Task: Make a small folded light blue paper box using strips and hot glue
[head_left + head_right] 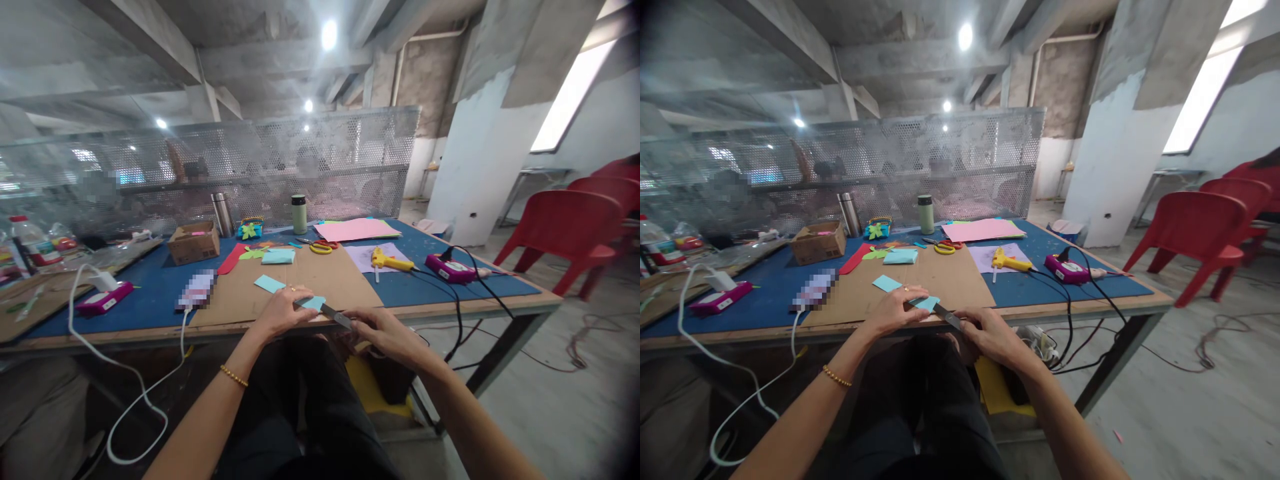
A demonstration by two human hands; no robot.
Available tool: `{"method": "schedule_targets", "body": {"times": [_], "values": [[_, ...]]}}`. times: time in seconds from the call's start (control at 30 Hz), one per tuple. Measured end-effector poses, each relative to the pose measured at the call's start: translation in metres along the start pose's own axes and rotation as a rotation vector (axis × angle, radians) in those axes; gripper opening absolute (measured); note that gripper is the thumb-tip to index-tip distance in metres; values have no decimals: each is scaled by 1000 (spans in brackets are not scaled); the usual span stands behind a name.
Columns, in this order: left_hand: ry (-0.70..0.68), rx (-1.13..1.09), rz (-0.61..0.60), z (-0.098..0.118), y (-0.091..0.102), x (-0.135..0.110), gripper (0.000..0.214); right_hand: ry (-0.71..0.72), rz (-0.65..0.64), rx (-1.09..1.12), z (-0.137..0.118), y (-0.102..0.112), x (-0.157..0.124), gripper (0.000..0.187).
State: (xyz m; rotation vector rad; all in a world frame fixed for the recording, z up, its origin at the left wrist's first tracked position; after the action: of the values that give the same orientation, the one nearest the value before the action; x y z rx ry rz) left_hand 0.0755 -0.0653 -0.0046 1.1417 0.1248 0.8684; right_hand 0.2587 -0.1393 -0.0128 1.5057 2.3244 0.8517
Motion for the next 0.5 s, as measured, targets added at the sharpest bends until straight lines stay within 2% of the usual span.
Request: {"method": "schedule_targets", "body": {"times": [0.17,0.33,0.4,0.5], "values": [[-9,100,-1,-2,-6,0,36,50,-71,10,-7,-6,5,39],[-32,260,-24,-3,-15,1,48,46,-54,18,-3,-7,11,37],[-25,243,-10,-5,-13,1,48,43,-42,20,0,-8,13,37],[-13,130,96,-8,1,-3,41,18,-8,22,4,-8,14,37]]}}
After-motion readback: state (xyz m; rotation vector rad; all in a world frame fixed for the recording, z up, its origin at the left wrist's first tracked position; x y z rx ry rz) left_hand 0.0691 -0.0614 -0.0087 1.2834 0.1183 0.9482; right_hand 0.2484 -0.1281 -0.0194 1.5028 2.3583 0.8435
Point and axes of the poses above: each hand's wrist, its own x-axis towards the middle knuckle, its own y-axis out of the back of the hand, z = x × y, the point moved 7 cm from there along x, towards the middle knuckle, and after that the axes turned 9 degrees about -z, right-handed, at the moved point
